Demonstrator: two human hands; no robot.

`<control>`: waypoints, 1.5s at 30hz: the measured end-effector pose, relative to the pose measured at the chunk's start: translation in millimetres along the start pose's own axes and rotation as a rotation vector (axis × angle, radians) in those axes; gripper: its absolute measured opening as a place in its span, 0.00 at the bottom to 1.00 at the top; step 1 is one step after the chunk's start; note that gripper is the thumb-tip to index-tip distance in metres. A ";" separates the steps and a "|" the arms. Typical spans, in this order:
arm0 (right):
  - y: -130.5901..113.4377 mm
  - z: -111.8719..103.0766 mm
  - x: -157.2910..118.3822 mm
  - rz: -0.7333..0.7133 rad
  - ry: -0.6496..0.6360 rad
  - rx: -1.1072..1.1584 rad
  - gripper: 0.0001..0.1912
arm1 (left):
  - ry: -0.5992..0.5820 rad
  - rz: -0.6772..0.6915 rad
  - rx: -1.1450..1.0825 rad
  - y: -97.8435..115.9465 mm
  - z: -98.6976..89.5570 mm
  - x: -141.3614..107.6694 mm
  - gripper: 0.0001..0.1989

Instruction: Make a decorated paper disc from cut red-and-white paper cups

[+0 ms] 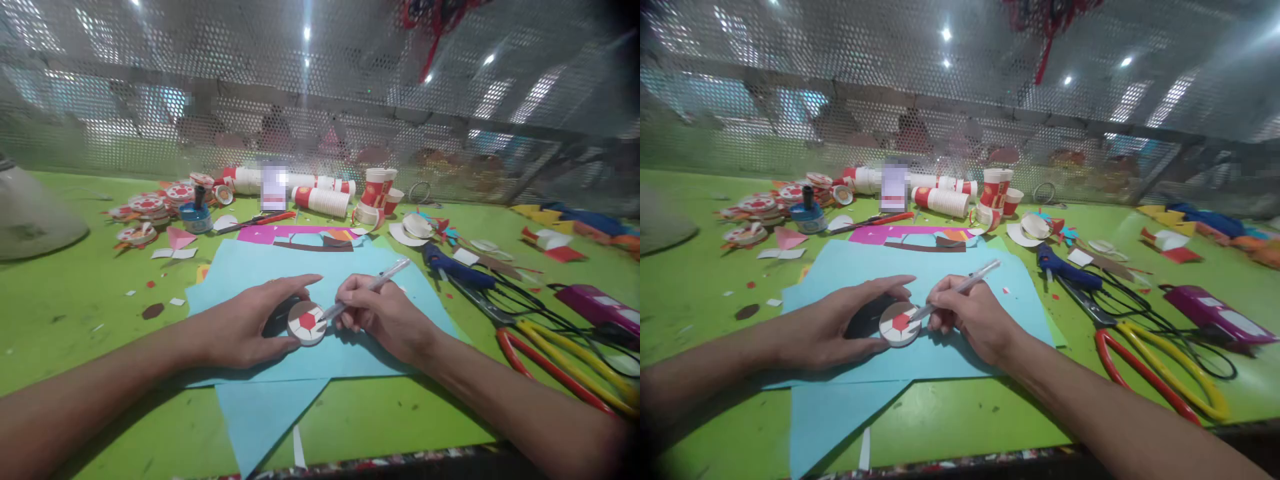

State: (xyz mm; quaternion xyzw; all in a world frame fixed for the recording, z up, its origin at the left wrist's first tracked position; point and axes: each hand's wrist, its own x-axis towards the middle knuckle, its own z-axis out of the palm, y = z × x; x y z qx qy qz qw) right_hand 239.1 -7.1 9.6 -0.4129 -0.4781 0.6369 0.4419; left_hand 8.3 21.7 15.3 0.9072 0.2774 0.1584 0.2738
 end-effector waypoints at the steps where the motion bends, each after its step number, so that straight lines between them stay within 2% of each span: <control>1: 0.7 -0.5 1.2 -0.007 -0.005 0.001 0.06 | -0.006 -0.006 -0.015 -0.6 0.0 0.4 0.38; 8: 3.0 -1.1 4.8 -0.038 -0.040 0.009 0.04 | -0.012 -0.053 -0.062 2.9 -0.4 2.4 0.44; 12: 1.9 -0.6 5.9 -0.033 -0.059 -0.002 0.05 | -0.014 -0.117 -0.002 6.2 3.5 4.7 0.43; 17: 1.6 -2.0 6.8 -0.045 -0.074 -0.006 0.05 | 0.023 -0.078 0.058 5.9 10.9 4.6 0.38; 21: 2.0 -1.0 5.7 -0.054 -0.075 0.001 0.06 | 0.036 -0.032 0.080 7.8 13.3 3.9 0.42; 28: 0.9 -0.4 4.5 -0.063 -0.063 -0.013 0.07 | 0.066 -0.045 0.048 3.7 15.9 5.3 0.39; 37: -1.0 -9.0 6.4 -0.104 -0.019 0.011 0.05 | 0.042 -0.058 -0.025 4.7 11.5 2.8 0.38; 45: 1.7 -7.5 9.1 -0.104 0.008 0.021 0.04 | 0.059 -0.054 -0.009 0.6 12.7 4.2 0.41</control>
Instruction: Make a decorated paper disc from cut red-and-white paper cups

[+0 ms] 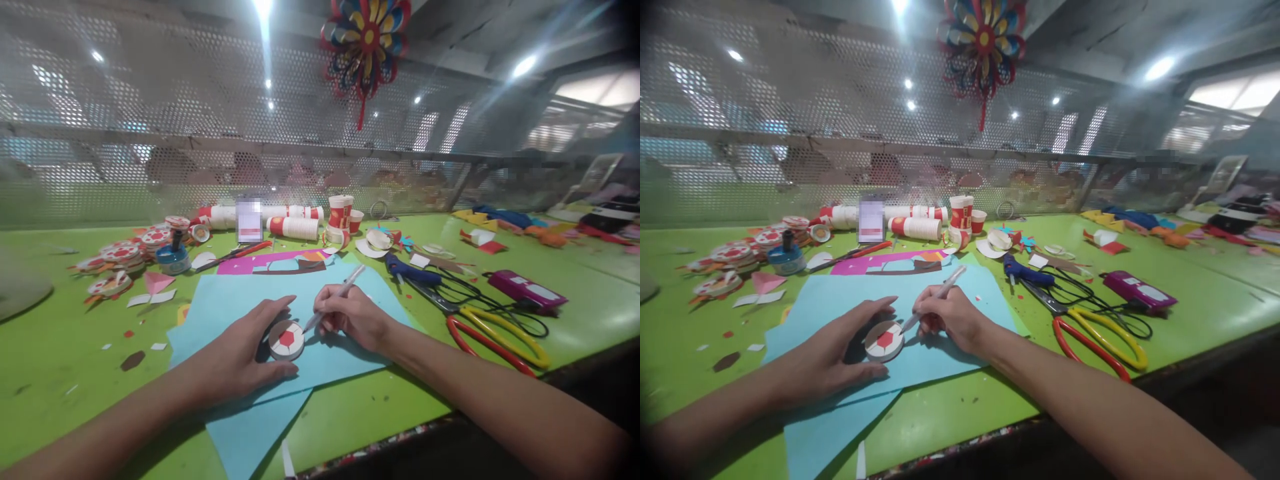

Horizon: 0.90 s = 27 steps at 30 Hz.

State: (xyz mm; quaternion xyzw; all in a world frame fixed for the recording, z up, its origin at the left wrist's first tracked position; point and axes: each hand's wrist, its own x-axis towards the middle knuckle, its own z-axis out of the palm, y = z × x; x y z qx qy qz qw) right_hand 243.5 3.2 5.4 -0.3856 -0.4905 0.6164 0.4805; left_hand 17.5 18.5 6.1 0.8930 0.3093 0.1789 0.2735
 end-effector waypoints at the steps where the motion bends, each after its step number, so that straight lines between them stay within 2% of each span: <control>1: 0.1 0.0 0.1 0.002 -0.001 -0.001 0.04 | 0.007 0.005 0.014 1.0 -0.2 0.4 0.40; 10: -0.5 -0.4 0.4 0.007 -0.037 -0.008 0.07 | 0.008 -0.027 0.101 6.5 1.5 1.1 0.37; 13: -5.3 -0.9 -0.6 -0.022 -0.035 -0.007 0.10 | 0.037 -0.018 0.061 4.9 1.7 1.0 0.36; 17: -10.3 -4.6 -0.9 -0.098 0.036 -0.025 0.10 | 0.055 -0.001 -0.049 5.7 -2.9 -0.7 0.37; 23: -5.1 -9.6 1.2 -0.160 0.085 -0.129 0.08 | -0.029 0.046 -0.080 8.4 -9.6 -5.2 0.40; 27: -2.7 -8.4 1.1 -0.141 0.102 -0.175 0.08 | -0.058 0.039 -0.068 9.0 -12.0 -6.2 0.43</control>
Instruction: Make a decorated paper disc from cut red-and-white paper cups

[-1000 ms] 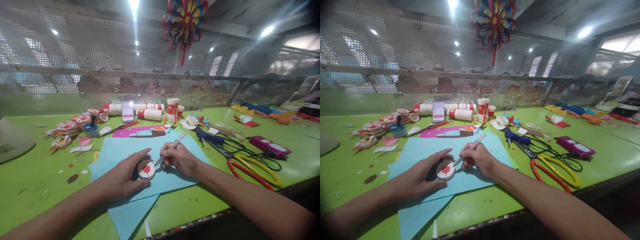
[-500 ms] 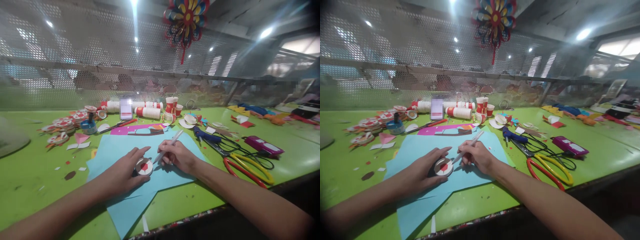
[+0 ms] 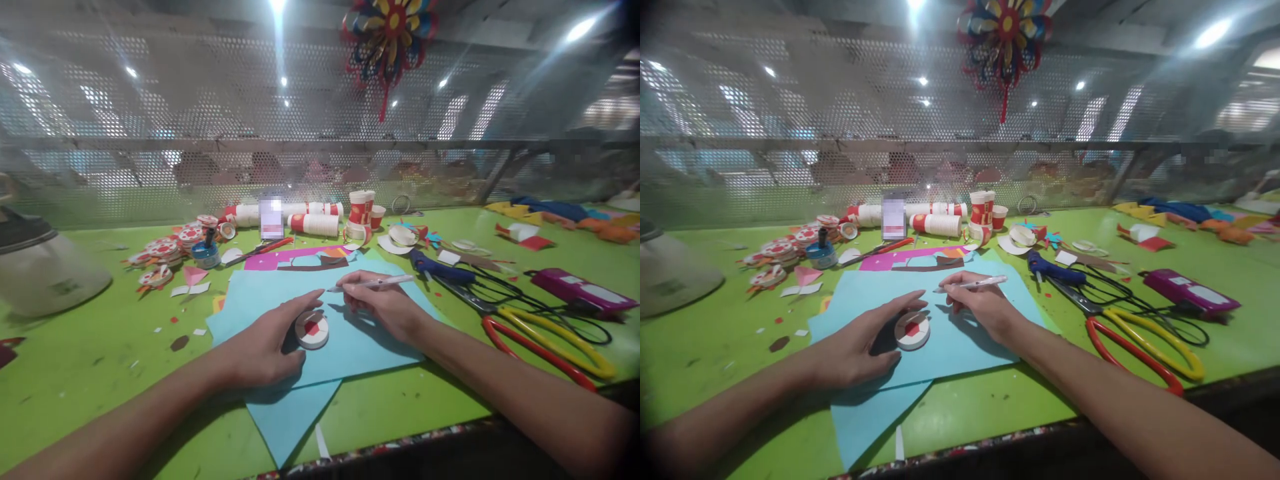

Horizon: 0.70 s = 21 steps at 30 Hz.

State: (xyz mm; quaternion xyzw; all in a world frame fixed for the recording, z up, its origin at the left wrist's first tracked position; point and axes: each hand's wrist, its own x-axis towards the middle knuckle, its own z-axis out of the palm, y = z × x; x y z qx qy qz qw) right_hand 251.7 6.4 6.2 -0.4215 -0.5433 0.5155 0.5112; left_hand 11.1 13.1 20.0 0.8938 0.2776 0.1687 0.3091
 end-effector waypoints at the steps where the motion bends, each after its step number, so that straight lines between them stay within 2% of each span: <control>1: -0.3 0.6 -0.3 0.012 -0.003 -0.007 0.08 | 0.005 -0.008 0.002 0.5 -0.5 0.2 0.42; 7: -4.2 3.8 -2.2 0.034 -0.014 -0.041 0.08 | 0.047 -0.058 0.000 0.1 3.1 3.9 0.39; 14: -3.0 5.8 -2.3 0.050 -0.003 -0.084 0.09 | 0.124 -0.031 0.094 -10.7 14.6 4.8 0.36; 21: -5.0 4.3 -4.5 0.072 0.005 -0.068 0.06 | 0.139 -0.048 0.021 -8.7 12.0 5.9 0.38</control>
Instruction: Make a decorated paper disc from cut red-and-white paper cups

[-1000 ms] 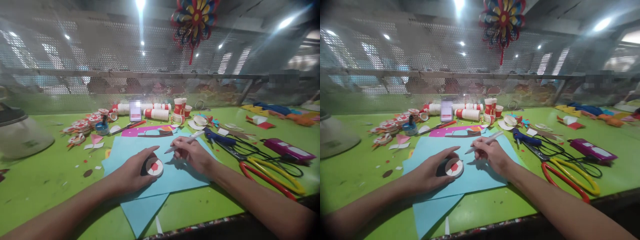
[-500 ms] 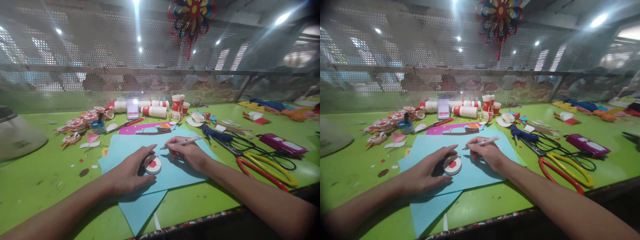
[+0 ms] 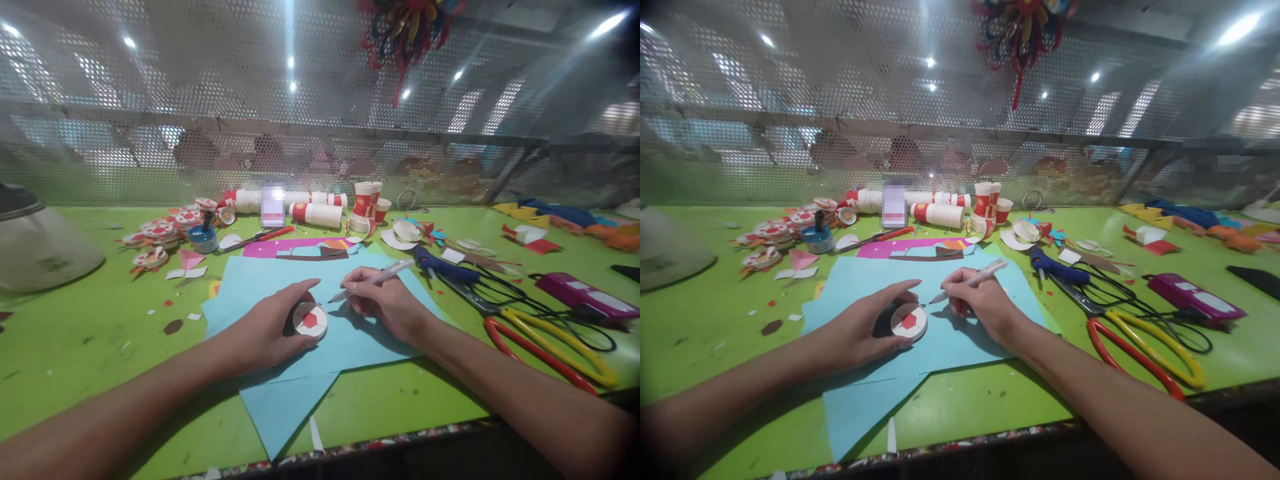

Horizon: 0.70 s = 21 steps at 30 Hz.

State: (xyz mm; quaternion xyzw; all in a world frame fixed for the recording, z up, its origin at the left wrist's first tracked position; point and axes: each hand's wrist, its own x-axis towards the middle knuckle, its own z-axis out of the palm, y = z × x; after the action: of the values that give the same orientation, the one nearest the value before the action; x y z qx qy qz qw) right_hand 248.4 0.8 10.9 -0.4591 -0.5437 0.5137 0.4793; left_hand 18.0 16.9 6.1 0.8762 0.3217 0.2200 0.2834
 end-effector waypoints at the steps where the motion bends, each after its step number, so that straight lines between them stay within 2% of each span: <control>1: -0.2 -0.4 -0.1 -0.002 -0.001 0.005 0.05 | 0.000 -0.007 -0.006 1.1 -0.8 0.3 0.38; 10: 1.3 -1.1 -1.9 0.004 -0.049 0.064 0.06 | -0.037 -0.020 -0.062 5.9 -4.2 0.0 0.38; 16: -0.1 1.0 -2.2 0.042 -0.085 0.088 0.06 | -0.018 -0.010 -0.006 4.4 -1.9 -0.9 0.43; 21: 0.1 4.8 -1.5 0.071 -0.082 0.109 0.07 | 0.015 -0.035 0.026 0.6 3.5 -0.4 0.40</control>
State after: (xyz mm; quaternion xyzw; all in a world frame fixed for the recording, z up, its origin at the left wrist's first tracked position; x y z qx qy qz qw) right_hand 243.8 -1.2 10.7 -0.4300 -0.5175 0.5775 0.4623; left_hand 20.0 15.0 3.8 0.8723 0.3419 0.2176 0.2735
